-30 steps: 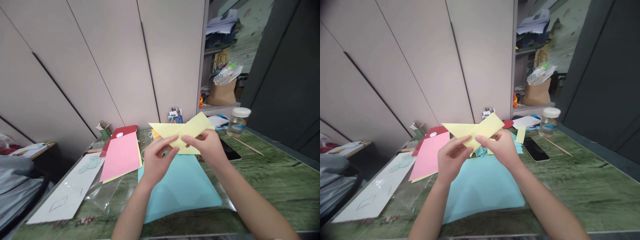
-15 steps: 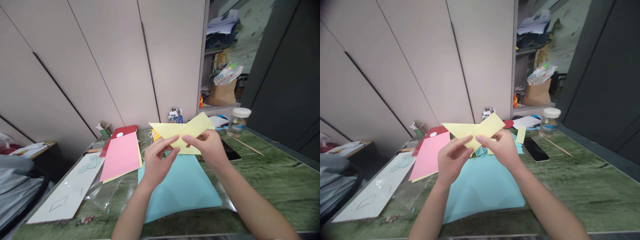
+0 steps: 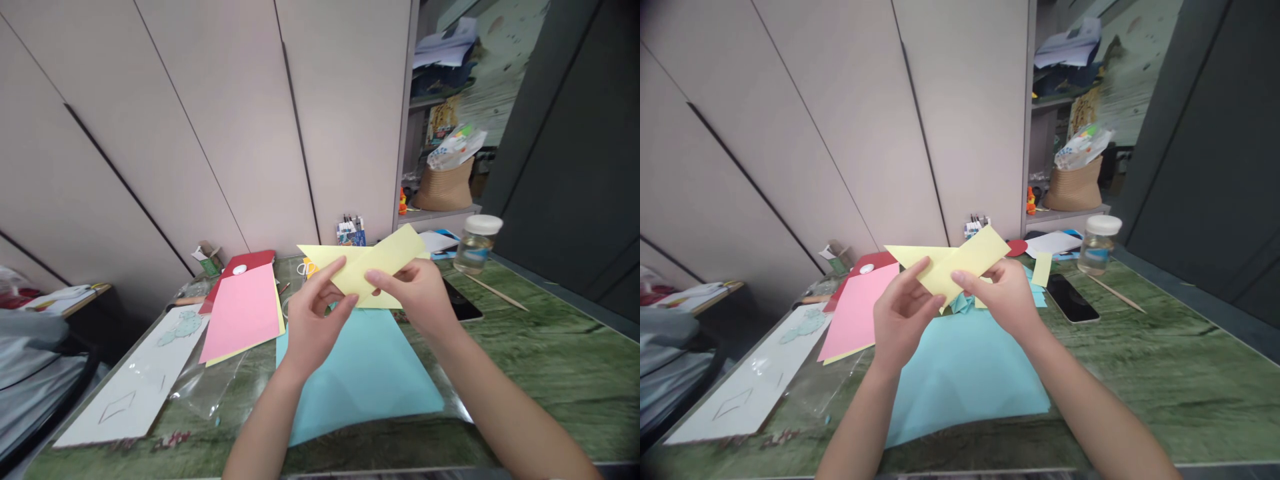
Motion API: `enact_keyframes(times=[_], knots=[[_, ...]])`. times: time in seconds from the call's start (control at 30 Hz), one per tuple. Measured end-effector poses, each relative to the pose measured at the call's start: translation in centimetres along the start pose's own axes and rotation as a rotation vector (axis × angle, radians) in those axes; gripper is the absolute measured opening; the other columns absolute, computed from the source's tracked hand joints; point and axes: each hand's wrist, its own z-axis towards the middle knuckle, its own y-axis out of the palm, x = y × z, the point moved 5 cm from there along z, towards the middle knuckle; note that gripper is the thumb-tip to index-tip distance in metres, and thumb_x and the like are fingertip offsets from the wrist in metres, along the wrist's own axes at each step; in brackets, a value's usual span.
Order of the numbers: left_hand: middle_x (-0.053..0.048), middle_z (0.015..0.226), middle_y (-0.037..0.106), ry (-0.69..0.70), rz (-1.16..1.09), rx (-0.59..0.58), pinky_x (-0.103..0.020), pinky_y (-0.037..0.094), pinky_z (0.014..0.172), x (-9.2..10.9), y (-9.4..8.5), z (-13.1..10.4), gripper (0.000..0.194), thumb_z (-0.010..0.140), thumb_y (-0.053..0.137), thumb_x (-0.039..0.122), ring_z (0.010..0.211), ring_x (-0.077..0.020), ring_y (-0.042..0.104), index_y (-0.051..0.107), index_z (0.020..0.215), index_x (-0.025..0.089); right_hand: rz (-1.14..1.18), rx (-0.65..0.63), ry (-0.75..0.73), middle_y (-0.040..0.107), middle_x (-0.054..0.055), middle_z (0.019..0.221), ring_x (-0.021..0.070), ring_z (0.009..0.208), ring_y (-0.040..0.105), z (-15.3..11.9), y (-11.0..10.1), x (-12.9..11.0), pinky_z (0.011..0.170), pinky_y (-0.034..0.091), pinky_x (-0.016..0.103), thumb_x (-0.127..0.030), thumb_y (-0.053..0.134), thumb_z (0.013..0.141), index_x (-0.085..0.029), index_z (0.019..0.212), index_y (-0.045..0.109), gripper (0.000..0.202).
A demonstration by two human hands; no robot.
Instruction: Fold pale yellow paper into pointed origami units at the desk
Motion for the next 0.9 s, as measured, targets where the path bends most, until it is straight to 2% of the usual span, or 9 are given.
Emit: enact_keyframes(times=[0.47,0.63,0.8,0.9], knots=[[-0.006,0.096,0.068,-0.004,-0.005,0.021,-0.025,0.059,0.069,0.3,0.1,0.0,0.043,0.075,0.069,0.015,0.076,-0.0126,0.066,0.061,0.117,0.024,0.039,-0.026,0.000,0.072,0.004,0.068,0.0143,0.059,0.061,0.1,0.2,-0.2,0.051,0.048,0.023,-0.033,0.075,0.068,-0.017,0.070,0.073,0.017],[-0.005,0.093,0.068,0.057,0.012,0.025,-0.022,0.057,0.065,0.5,0.0,-0.1,0.044,0.075,0.068,0.013,0.071,-0.0106,0.065,0.061,0.117,0.025,0.029,-0.011,-0.006,0.071,0.004,0.068,0.0147,0.058,0.061,-0.1,0.1,-0.2,0.050,0.048,0.023,-0.033,0.075,0.068,-0.016,0.070,0.073,0.017],[-0.003,0.083,0.070,0.196,0.171,0.011,-0.019,0.052,0.059,1.3,0.0,-0.1,0.023,0.076,0.066,0.009,0.067,-0.0098,0.062,0.072,0.094,0.023,0.007,-0.020,-0.040,0.072,0.003,0.067,0.0137,0.057,0.062,-0.2,0.2,-0.5,0.051,0.048,0.022,-0.031,0.074,0.070,-0.017,0.069,0.073,0.014],[-0.004,0.083,0.072,0.222,0.252,0.007,-0.020,0.050,0.057,1.9,0.1,0.0,0.018,0.077,0.065,0.009,0.068,-0.0108,0.063,0.074,0.085,0.022,-0.012,-0.020,-0.066,0.072,0.001,0.065,0.0130,0.056,0.062,-0.2,0.2,-0.8,0.050,0.047,0.021,-0.029,0.073,0.071,-0.019,0.068,0.074,0.011]])
